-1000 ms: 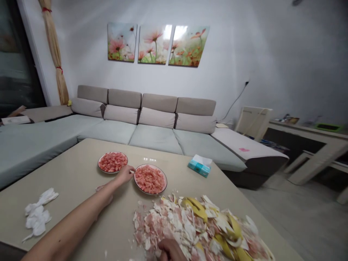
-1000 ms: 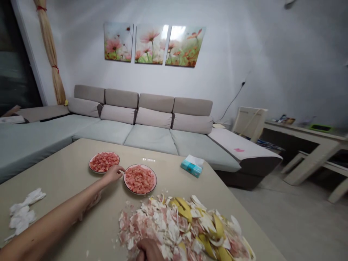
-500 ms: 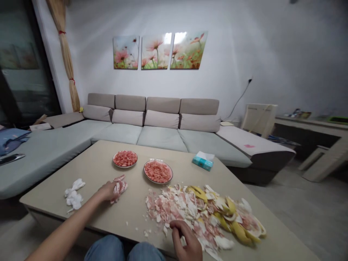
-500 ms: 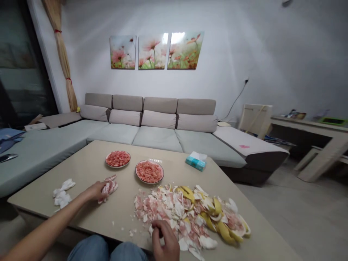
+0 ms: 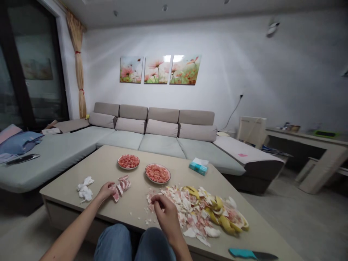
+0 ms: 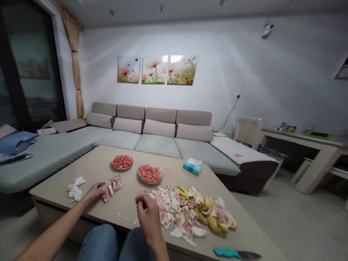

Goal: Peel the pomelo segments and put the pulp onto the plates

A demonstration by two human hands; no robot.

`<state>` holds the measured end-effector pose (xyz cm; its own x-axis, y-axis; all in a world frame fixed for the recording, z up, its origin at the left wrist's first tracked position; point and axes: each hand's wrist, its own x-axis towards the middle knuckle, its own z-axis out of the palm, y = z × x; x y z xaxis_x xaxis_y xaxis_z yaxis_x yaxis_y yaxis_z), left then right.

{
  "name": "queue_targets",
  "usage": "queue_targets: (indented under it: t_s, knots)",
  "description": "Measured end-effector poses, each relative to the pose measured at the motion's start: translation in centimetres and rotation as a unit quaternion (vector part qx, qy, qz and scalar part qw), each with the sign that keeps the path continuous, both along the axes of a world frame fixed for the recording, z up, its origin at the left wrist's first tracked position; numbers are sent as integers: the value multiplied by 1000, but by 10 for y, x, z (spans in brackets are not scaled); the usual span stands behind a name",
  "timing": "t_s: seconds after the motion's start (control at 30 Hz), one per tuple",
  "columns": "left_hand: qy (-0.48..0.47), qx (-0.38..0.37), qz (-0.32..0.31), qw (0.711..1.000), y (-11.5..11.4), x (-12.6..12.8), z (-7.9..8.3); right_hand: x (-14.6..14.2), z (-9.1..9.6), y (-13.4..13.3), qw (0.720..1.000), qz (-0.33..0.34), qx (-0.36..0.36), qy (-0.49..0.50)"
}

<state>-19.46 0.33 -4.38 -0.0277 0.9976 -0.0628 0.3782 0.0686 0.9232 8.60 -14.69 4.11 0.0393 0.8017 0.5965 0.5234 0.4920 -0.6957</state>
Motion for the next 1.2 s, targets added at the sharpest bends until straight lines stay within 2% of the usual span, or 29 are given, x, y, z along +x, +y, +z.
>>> queue_targets:
  t_s: [0.17,0.33,0.43,0.5,0.57,0.73,0.87,1.03,1.2]
  knots:
    - [-120,74,-26,990,-17,15,25,-27,7,17,998,47,-22,-20]
    - [-239,128,-88,959,-45,60,51,-43,4,40,995,83,-44,-15]
    - [-301,142,-95,938,-56,87,55,-40,6,52,992,113,-64,-4]
    - [-390,130,-96,907,-55,101,54,-33,5,60,991,115,-73,-11]
    - [-406,120,-103,900,-50,112,50,-23,2,68,990,110,-85,-15]
    - [-315,85,-131,936,-40,123,40,3,-16,80,987,106,-119,10]
    - [-193,93,-157,964,-44,125,38,13,-23,78,994,74,-77,16]
    - [-106,125,-202,966,-47,130,42,14,-26,76,996,68,-16,-60]
    - [-52,142,-155,976,-42,131,33,20,-30,78,987,65,5,-145]
